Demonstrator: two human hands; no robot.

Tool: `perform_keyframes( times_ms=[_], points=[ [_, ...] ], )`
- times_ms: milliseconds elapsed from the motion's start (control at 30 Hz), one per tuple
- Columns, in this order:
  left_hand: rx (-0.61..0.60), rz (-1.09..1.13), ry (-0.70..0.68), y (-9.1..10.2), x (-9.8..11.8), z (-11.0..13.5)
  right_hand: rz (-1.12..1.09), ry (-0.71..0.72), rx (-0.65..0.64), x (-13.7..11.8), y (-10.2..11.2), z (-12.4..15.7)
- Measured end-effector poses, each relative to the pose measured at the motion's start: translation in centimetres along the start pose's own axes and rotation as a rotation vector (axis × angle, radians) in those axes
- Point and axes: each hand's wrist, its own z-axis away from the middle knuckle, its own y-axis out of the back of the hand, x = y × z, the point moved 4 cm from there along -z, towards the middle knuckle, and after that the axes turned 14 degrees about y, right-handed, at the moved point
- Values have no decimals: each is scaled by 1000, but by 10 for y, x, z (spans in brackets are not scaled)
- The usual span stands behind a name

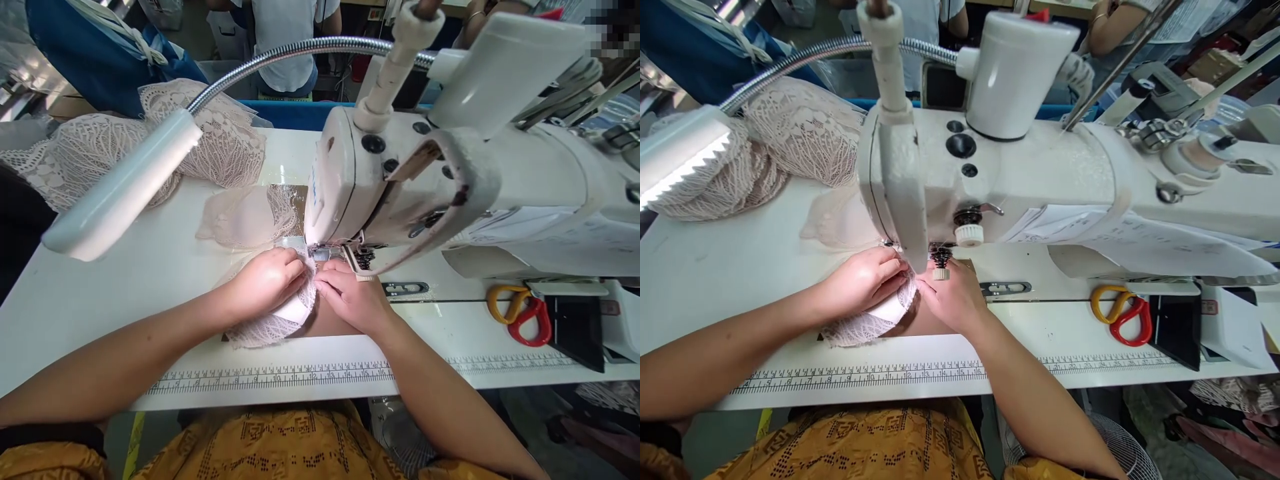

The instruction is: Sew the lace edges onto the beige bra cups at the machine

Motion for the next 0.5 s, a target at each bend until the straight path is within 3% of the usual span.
perform_keyframes(
  times_ms=[333, 500],
  points=[
    [-10, 257, 89, 1, -10, -2, 10, -31, -11, 1, -1, -3],
    [-8, 270, 93, 0, -10, -2, 106, -95, 1, 1, -4, -9]
  ],
)
